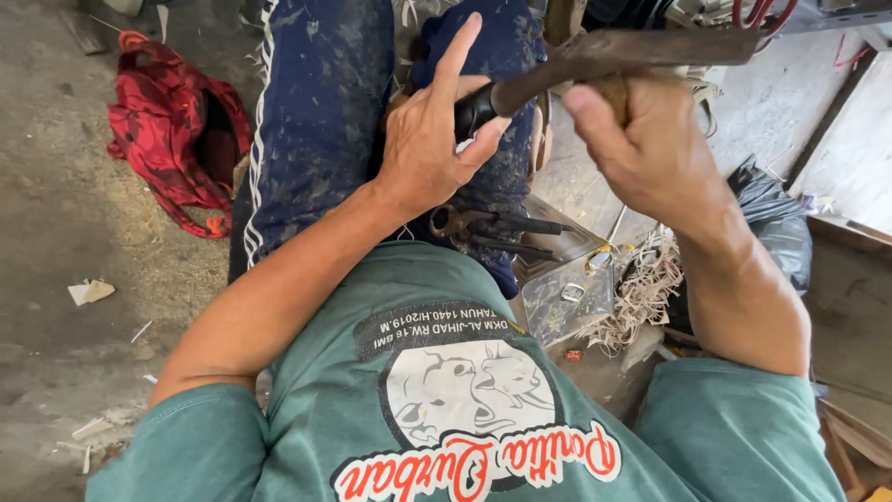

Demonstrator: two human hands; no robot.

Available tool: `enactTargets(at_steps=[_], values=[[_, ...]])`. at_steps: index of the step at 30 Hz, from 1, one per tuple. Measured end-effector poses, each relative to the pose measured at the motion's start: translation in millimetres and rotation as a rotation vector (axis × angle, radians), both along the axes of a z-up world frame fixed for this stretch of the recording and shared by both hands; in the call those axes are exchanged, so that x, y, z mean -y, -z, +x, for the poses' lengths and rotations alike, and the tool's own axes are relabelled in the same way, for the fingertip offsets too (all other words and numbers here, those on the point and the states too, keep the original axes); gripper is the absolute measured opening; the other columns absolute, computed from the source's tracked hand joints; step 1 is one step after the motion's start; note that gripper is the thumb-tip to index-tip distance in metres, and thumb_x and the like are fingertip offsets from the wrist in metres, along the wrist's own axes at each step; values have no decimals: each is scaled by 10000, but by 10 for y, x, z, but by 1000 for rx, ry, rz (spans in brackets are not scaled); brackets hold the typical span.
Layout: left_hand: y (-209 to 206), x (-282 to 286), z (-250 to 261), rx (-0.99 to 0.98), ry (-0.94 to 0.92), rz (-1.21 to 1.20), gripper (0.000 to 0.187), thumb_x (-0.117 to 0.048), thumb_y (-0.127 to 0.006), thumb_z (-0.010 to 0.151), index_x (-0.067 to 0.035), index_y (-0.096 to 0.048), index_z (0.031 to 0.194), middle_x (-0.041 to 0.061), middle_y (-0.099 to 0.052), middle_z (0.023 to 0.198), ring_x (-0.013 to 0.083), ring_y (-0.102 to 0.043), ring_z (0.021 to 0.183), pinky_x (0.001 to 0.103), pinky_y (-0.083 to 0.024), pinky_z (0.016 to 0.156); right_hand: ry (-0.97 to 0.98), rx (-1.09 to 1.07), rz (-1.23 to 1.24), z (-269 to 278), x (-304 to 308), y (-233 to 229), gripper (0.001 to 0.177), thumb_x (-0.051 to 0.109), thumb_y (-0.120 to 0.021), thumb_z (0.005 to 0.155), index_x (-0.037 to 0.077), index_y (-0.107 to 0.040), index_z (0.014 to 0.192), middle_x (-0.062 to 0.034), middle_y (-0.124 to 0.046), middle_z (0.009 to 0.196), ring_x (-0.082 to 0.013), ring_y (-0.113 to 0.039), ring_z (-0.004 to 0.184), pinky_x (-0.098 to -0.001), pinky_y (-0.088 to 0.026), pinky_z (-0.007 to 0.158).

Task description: The person uses a hammer to tap and secure the sole of a black shoe held on their lap. They repeatedly adjust the shoe's position and hammer different areas of the sole to ensure it is firmly attached.

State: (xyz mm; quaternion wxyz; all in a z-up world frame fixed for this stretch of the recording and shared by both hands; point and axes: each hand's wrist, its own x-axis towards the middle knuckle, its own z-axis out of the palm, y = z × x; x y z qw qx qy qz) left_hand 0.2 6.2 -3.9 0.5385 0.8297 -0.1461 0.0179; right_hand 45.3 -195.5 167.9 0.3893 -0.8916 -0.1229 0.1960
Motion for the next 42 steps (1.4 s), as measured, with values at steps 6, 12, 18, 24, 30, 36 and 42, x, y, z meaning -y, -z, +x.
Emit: enactTargets(at_steps=[6, 12, 18, 24, 30, 36, 42], values=[[-234, -184, 200, -205, 57, -255, 662, -507, -505, 1211, -321, -59, 1665, 131, -707, 1356, 361, -732, 1264, 555, -576, 1023, 335, -172, 94, -94, 53, 155, 425, 457, -368, 1136, 105, -573, 1252, 46, -557, 856, -47, -559, 687, -194, -535, 673], [143, -165, 439, -266, -97, -258, 649, -479, -562, 1146, -189, -196, 1597, 89, -771, 1250, 287, -787, 1143, 411, -579, 934, 678, -361, 418, -329, -487, 274, 110, 156, -411, 1081, 161, -517, 1050, 46, -584, 702, -52, -532, 507, -194, -525, 489], [-7, -215, 310, -303, -20, -387, 631, -454, -544, 1195, -282, -131, 1640, 140, -703, 1387, 315, -752, 1246, 473, -583, 1005, 440, 182, 99, -531, -652, 751, 208, 212, -442, 1141, 18, -515, 1163, -30, -582, 718, -123, -577, 525, -247, -523, 487], [-65, -227, 349, -349, -92, -372, 685, -420, -590, 1135, -226, -161, 1633, 102, -759, 1280, 281, -746, 1228, 443, -562, 1045, 368, 330, -160, -485, -820, 837, 330, 289, -525, 1118, -11, -602, 1231, -137, -673, 1062, -286, -671, 979, -411, -548, 915], [-58, -235, 311, -397, -150, -346, 713, -439, -631, 1098, -207, -191, 1609, 62, -801, 1182, 220, -820, 1027, 358, -610, 917, 568, 444, 228, -541, -863, 947, 186, 313, -404, 1180, 141, -449, 1232, 11, -488, 718, -88, -442, 492, -230, -477, 430], [-109, -244, 279, -412, -106, -427, 661, -362, -605, 1134, -266, -170, 1622, 143, -751, 1319, 285, -806, 1111, 411, -591, 972, 592, 389, 220, -535, -927, 811, 109, 156, -441, 1137, 59, -480, 1169, -59, -526, 754, -125, -501, 514, -259, -495, 458], [-281, -259, 431, -516, -162, -431, 712, -388, -619, 1044, -210, -211, 1600, 97, -798, 1215, 224, -811, 1077, 357, -591, 979, 438, 220, 100, -492, -844, 967, 219, 232, -452, 1164, 62, -456, 1301, -37, -593, 865, -99, -477, 588, -214, -487, 530]])
